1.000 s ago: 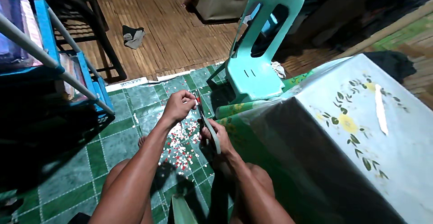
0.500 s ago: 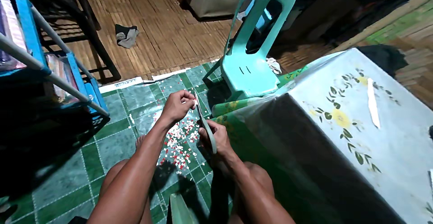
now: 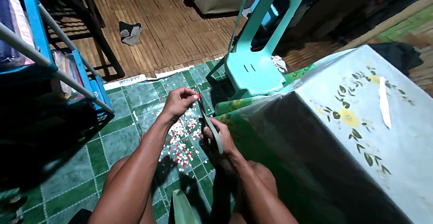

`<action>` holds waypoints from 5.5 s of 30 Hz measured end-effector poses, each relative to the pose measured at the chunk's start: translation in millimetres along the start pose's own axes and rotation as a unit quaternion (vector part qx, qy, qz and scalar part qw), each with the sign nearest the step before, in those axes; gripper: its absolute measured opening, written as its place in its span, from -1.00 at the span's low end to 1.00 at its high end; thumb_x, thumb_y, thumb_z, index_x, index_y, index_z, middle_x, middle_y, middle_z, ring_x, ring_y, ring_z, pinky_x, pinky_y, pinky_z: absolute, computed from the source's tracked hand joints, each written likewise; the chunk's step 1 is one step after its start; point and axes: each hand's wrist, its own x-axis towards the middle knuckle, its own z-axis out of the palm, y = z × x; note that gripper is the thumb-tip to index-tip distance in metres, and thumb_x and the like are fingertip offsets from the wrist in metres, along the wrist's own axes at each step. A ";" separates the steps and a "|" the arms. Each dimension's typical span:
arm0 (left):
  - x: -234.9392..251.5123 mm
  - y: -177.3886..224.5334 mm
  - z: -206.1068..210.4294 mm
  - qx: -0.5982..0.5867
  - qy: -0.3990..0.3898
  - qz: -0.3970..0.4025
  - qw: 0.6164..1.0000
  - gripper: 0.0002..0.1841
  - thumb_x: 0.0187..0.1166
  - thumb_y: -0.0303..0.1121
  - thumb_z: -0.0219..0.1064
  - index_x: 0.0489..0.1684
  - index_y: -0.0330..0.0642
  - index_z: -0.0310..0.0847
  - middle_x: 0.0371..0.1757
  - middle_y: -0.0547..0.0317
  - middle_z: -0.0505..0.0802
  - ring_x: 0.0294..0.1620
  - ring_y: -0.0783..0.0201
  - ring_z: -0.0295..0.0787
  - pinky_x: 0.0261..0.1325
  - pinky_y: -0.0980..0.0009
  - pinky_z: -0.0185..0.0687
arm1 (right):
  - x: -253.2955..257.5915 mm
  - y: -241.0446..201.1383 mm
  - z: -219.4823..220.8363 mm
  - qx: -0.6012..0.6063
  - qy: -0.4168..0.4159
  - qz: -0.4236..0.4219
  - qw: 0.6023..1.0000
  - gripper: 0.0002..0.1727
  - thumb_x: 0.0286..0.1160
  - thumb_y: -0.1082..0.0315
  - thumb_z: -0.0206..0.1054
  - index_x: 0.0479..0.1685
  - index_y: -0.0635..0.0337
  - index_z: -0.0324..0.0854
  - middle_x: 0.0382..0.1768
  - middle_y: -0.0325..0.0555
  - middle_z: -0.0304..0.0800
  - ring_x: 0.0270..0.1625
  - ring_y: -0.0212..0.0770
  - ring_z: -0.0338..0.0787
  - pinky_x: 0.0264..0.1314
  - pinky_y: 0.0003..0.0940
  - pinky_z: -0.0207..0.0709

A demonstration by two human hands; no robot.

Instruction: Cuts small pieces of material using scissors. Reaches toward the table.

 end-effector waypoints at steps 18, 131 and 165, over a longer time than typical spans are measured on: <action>-4.1 3.7 -10.0 -0.009 -0.007 -0.024 1.000 -0.88 0.49 -0.51 0.51 -0.13 -0.30 0.73 -0.31 0.03 0.82 -0.45 0.27 0.74 -0.30 0.36 0.76 | 1.1 -5.2 16.1 -0.001 0.040 0.046 0.998 -0.51 0.49 0.14 0.51 0.21 0.37 0.67 -0.50 -0.10 0.81 -0.61 -0.26 0.75 -0.55 -0.34 0.73; -1.6 9.0 0.5 0.023 0.004 -0.214 0.976 -0.84 0.59 -0.38 0.39 -0.12 -0.31 0.76 -0.40 0.13 0.85 -0.52 0.40 0.72 -0.42 0.50 0.63 | -6.4 -7.4 -0.1 -0.035 0.047 0.087 0.994 -0.52 0.46 0.07 0.54 0.17 0.28 0.73 -0.51 -0.12 0.81 -0.61 -0.28 0.74 -0.55 -0.36 0.71; -5.7 6.4 1.3 0.007 -0.016 -0.180 0.984 -0.85 0.62 -0.38 0.39 -0.12 -0.30 0.79 -0.37 0.11 0.86 -0.50 0.38 0.71 -0.39 0.48 0.62 | -3.1 2.2 4.2 -0.048 0.025 0.046 0.997 -0.46 0.55 -0.04 0.40 0.20 0.30 0.67 -0.46 -0.19 0.78 -0.53 -0.32 0.75 -0.46 -0.37 0.73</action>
